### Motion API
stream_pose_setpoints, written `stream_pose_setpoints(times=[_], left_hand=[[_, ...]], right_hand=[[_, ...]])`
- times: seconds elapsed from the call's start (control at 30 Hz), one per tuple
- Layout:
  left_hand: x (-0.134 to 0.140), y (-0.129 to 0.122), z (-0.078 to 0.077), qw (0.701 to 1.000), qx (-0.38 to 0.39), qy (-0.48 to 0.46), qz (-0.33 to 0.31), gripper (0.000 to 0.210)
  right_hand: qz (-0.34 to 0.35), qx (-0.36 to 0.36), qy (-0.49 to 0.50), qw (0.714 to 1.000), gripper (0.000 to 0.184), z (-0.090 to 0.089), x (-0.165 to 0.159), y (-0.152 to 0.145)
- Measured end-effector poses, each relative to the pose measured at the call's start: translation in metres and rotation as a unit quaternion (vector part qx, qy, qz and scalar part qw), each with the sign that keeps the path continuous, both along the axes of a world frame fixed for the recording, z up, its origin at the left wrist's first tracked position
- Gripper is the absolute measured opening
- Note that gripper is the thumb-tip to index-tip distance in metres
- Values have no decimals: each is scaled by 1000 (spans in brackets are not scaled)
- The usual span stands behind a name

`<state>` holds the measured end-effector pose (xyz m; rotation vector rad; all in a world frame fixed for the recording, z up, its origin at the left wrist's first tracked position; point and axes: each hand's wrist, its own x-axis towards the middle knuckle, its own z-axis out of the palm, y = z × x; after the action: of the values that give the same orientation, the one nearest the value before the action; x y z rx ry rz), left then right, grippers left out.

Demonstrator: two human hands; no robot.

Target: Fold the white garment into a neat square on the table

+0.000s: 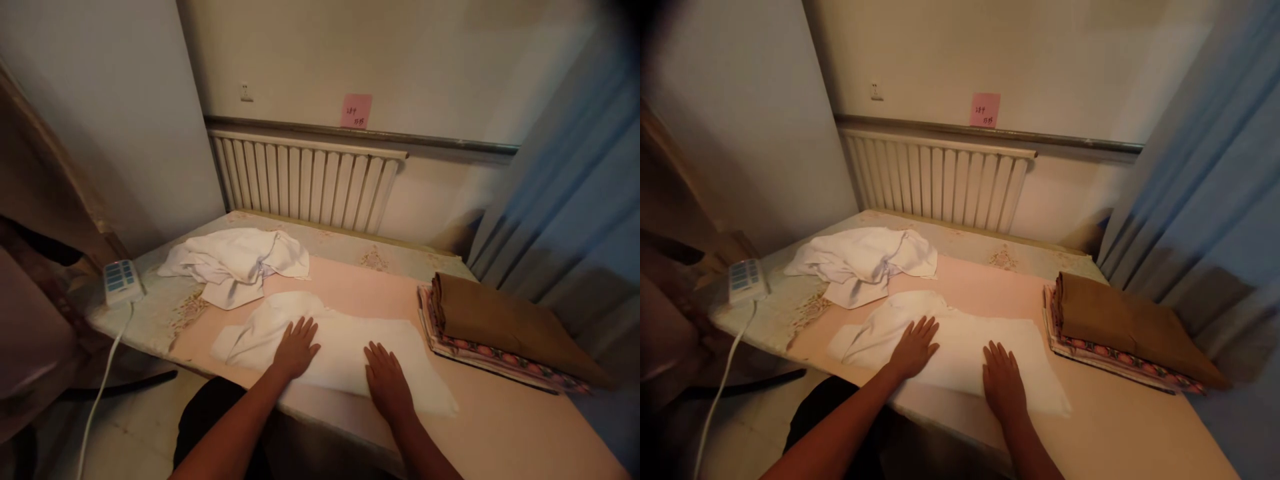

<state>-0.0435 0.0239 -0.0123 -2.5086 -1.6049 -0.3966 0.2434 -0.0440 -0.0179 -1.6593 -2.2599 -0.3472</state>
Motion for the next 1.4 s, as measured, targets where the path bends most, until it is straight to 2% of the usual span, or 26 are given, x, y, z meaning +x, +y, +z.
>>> stream_pose_setpoints(times=[0.17, 0.27, 0.37, 0.47, 0.6, 0.7, 0.8, 0.93, 1.17, 1.4], left_hand=[[-37, 13, 2, 1000, 24, -1, 12, 51], [-48, 16, 7, 1000, 10, -9, 10, 48], [-53, 16, 18, 999, -14, -17, 28, 44], [-65, 15, 37, 995, -10, -26, 91, 42], [-96, 24, 63, 974, -13, -38, 223, 42], [-116, 36, 71, 959, -60, -37, 274, 38], [-123, 46, 69, 952, -117, -31, 282, 35], [-124, 51, 61, 951, -140, -19, 274, 35], [-132, 47, 50, 956, -136, 11, 258, 37], [-128, 45, 51, 963, -90, 31, 253, 35]], right_hand=[[5, 7, 0, 1000, 44, -3, 1, 0], [5, 18, 2, 1000, 44, -5, 1, 1], [3, 26, 3, 1000, 43, -7, 2, 2], [2, 25, 3, 1000, 43, -7, 1, 2], [0, 13, 4, 1000, 43, -4, 0, 2], [-3, 10, 12, 1000, 43, -2, -1, 1], [-8, 8, 21, 1000, 43, -1, -2, 1], [-8, 9, 23, 1000, 42, 0, -2, 0], [-12, 5, 27, 1000, 43, 1, -2, 0], [-12, 3, 37, 999, 43, 2, -3, 1]])
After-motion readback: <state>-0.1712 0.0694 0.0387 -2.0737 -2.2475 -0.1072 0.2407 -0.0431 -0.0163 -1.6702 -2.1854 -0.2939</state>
